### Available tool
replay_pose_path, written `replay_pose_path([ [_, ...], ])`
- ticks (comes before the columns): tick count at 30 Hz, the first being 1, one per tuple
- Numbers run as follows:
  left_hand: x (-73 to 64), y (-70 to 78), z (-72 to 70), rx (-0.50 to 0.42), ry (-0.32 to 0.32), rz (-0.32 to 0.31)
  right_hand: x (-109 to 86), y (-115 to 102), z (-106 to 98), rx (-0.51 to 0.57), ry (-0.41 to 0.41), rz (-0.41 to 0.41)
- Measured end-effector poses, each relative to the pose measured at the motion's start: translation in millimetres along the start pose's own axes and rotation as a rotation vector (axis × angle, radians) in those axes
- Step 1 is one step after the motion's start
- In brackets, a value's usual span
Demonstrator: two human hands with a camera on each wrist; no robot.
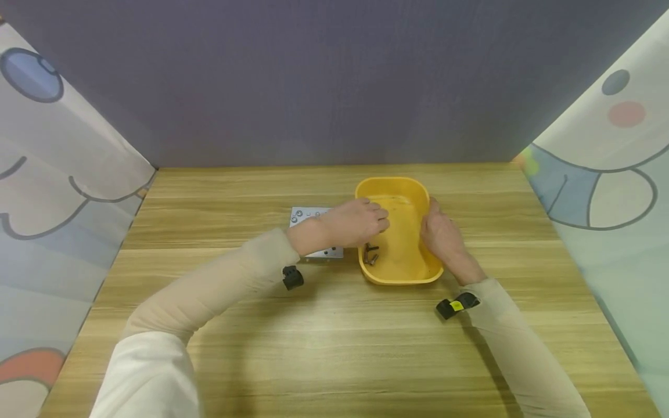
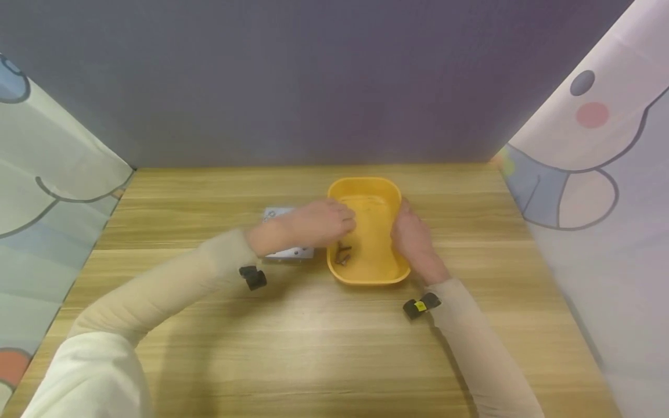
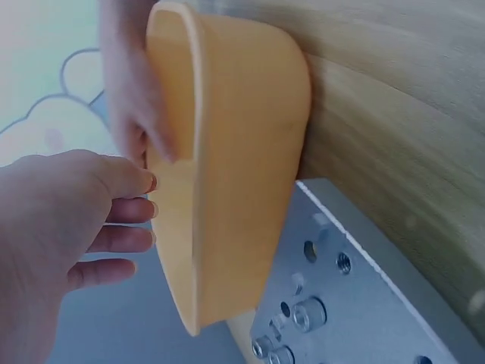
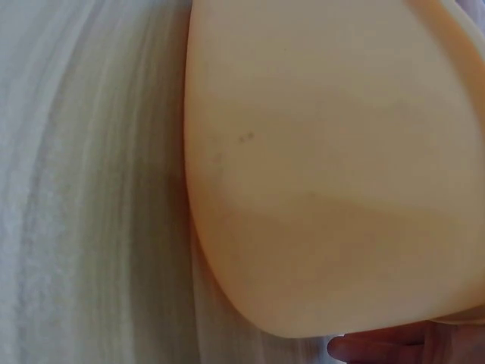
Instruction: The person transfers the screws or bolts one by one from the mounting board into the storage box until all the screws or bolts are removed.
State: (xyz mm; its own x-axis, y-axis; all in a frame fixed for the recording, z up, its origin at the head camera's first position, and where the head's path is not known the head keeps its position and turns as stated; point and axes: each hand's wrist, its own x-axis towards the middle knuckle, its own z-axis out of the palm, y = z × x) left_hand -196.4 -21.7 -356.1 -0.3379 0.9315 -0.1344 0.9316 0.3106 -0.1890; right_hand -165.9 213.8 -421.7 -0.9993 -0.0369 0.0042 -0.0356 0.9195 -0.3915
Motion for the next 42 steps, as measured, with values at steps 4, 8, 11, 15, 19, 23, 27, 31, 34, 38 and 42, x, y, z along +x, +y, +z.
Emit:
replay_pose_path([
  [4, -6.9, -7.5, 2.2, -0.077, 0.042, -0.029, 0.2, 0, 0, 0.001, -0.003, 0.005],
  [8, -14.3, -14.2, 6.5, -0.163, 0.070, -0.075, 0.2, 0, -1, 0.002, -0.007, 0.008],
  [11, -19.6, -18.2, 10.3, -0.221, 0.095, -0.111, 0.4, 1, -1, 0.000, -0.005, 0.006],
  [15, -27.6, -23.0, 14.2, -0.259, 0.140, -0.140, 0.6, 2, 0, 0.002, -0.005, 0.008],
  [19, -37.2, -29.0, 19.7, -0.318, 0.226, -0.185, 0.4, 2, 0, -0.001, -0.008, 0.011],
  [23, -47.6, -34.5, 25.8, -0.387, 0.286, -0.243, 0.5, 3, 0, -0.002, -0.012, 0.009],
  [27, -56.5, -37.2, 28.6, -0.428, 0.290, -0.286, 0.3, 3, -1, 0.001, -0.011, 0.009],
  [31, -64.1, -39.1, 29.0, -0.476, 0.307, -0.333, 0.6, 4, -1, 0.003, -0.011, 0.014],
  [34, -68.8, -41.5, 30.7, -0.495, 0.333, -0.344, 0.6, 4, -2, 0.010, -0.014, 0.018],
  [38, -76.5, -44.2, 35.8, -0.500, 0.366, -0.341, 0.4, 4, -1, 0.019, -0.015, 0.014],
  [42, -84.5, -45.3, 41.9, -0.499, 0.397, -0.355, 0.3, 5, 0, 0.018, -0.014, 0.015],
])
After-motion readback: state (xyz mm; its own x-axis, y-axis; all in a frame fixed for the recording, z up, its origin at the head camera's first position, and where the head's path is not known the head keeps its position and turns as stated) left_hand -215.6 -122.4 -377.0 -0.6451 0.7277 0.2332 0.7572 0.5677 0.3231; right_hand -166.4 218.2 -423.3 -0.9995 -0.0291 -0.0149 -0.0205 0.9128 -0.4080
